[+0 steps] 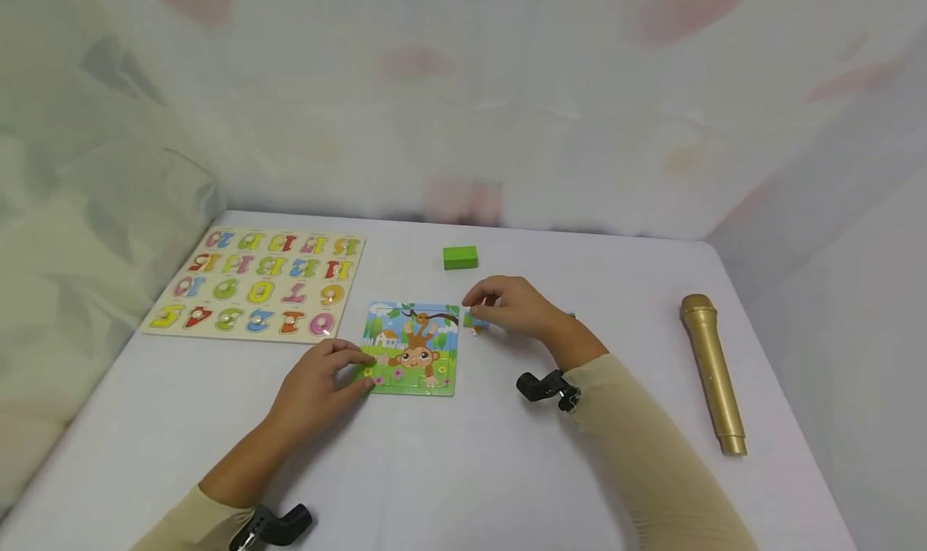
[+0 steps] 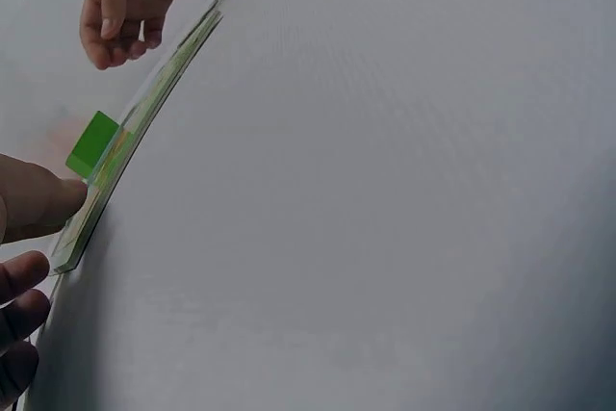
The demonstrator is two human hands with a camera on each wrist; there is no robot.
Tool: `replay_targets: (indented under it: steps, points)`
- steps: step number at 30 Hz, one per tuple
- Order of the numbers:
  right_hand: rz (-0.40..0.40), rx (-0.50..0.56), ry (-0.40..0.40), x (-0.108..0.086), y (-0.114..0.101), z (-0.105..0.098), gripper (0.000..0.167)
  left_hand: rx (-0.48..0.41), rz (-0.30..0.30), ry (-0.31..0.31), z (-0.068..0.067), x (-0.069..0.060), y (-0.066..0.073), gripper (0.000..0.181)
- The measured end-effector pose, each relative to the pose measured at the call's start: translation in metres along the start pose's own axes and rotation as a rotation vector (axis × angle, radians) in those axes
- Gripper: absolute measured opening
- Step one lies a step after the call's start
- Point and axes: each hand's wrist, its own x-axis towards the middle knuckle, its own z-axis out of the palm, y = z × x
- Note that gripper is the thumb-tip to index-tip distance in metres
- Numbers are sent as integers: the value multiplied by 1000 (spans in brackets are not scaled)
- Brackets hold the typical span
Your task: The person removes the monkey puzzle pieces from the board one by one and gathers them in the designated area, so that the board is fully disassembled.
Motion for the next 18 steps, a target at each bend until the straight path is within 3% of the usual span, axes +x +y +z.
replay_targets:
  steps: [4, 10, 13, 18]
  points:
    - [-113, -19, -60, 11, -11, 16, 20, 2, 3, 1, 0, -1, -1, 29]
    - [-213, 0, -126, 24, -29, 40, 22, -4, -9, 7, 0, -2, 1, 28]
    - [-211, 8, -140, 31, -35, 51, 23, -9, -16, 10, 0, -2, 1, 28]
    - [-143, -9, -167, 41, -43, 70, 27, -6, -15, 15, 0, -2, 0, 28]
